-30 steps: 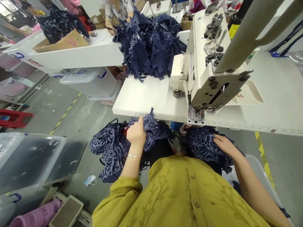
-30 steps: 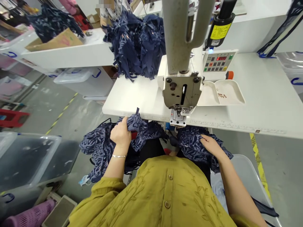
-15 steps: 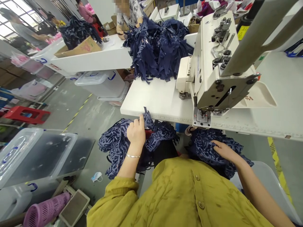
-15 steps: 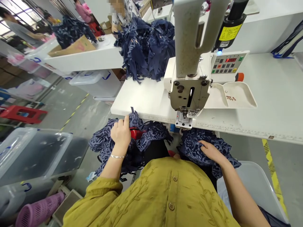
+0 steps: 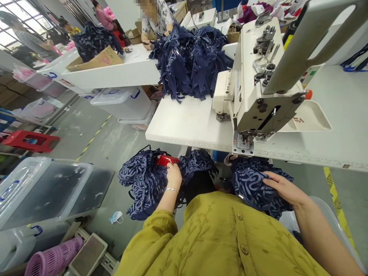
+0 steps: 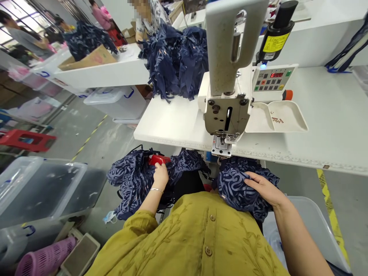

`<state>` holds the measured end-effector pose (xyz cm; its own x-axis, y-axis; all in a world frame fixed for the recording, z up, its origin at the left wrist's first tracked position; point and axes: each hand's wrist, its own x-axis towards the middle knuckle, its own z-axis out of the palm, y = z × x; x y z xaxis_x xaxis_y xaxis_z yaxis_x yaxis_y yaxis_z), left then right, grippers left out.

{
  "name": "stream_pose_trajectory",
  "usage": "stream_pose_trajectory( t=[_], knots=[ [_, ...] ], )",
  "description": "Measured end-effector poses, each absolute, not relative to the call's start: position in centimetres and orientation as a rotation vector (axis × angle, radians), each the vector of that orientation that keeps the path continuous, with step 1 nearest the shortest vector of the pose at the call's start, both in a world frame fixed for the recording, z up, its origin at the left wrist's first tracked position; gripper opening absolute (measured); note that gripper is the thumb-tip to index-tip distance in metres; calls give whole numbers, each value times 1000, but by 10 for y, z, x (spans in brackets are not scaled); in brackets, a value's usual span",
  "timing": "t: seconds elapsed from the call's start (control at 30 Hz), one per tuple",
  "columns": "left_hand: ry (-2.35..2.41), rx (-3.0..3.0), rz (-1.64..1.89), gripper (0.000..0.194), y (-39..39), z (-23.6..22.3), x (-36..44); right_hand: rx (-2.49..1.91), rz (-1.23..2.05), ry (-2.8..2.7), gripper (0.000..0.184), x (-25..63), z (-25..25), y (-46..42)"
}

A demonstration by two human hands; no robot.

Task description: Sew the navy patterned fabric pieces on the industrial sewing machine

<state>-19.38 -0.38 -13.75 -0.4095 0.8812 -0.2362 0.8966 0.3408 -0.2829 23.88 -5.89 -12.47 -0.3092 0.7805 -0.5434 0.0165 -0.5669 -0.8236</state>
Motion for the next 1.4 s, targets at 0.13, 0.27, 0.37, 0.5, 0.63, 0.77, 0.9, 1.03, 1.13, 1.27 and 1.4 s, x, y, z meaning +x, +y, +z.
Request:
stream_pose_trajectory(
  t=[0.13, 0.27, 0.37, 0.5, 0.63, 0.77, 0.9, 1.03, 1.13, 1.27, 1.4],
  knots=[
    [2511, 1754, -530, 25, 6, -132, -204, -1390, 1874, -905, 50, 231, -135, -63],
    [2598, 1800, -417, 34, 15, -120, -209, -1413, 1957, -844, 51, 220, -134, -63],
    [2553, 1904, -321, 40, 18, -118, -197, -1421, 2047, -905, 55, 212, -126, -62],
    [2115, 2137, -242, 21, 6, -136, -166, -1378, 2003, -1011, 58, 206, -117, -60],
    [1786, 2213, -151, 28, -12, -152, -150, -1353, 1910, -809, 51, 206, -109, -57],
    [1658, 2184, -17, 26, -15, -131, -140, -1286, 1883, -766, 44, 202, -89, -55],
    [1354, 2166, 218, 36, -12, -67, -99, -1232, 1720, -1075, 35, 182, -46, -54],
    [739, 1767, 467, 57, -13, -7, -44, -1043, 1605, -1411, 30, 165, -8, -45],
    [985, 1741, 509, 36, -9, 9, -21, -1174, 1404, -1388, 30, 167, -1, -30],
    [1245, 2064, 743, 19, 3, 8, -16, -1340, 1158, -1202, 35, 174, -17, -4],
    [1079, 2616, 730, 35, 11, 4, -19, -1372, 1022, -1253, 31, 173, -29, 21]
  ],
)
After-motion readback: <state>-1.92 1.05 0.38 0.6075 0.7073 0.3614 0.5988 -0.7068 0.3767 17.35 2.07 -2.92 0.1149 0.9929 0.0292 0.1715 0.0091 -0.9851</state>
